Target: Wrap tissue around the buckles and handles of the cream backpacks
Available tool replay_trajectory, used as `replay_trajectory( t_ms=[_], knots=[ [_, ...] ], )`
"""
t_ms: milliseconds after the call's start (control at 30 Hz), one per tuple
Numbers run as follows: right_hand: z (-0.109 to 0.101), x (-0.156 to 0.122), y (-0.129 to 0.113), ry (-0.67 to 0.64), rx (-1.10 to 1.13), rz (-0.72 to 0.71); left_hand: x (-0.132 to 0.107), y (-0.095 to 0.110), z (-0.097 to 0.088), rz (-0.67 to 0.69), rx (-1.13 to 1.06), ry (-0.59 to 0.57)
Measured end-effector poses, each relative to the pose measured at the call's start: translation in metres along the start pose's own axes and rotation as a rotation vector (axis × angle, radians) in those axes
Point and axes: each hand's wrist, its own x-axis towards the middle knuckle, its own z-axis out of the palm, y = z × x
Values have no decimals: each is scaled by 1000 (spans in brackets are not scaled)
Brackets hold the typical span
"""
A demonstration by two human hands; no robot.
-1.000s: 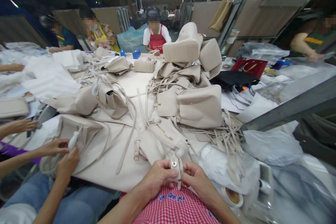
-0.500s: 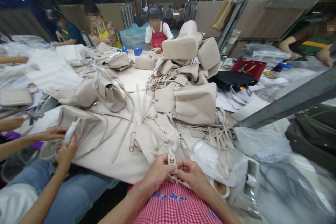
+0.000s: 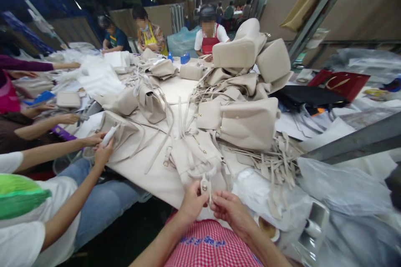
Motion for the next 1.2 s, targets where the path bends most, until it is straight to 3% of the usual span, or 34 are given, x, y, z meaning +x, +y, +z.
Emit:
replay_trajectory(
  t_ms=[167,333,533,667,933,1200],
  knots=[
    [-6,-1,11,-17,161,120,-9,-10,8,-90,-117,19],
    [-10,-3,14,-38,83,165,-14,-7,15,-138,-237,13],
    [-9,0,14,-2,-100,63,-14,-4,18,-182,-252,12],
    [-9,4,13,0,-230,-75,-20,-1,15,-323,-230,-88],
    [-9,18,17,4,-434,-162,-24,-6,0,-406,-507,-160],
    [-19,24,20,47,-564,-232,-15,-16,-7,-392,-556,-34]
  ],
)
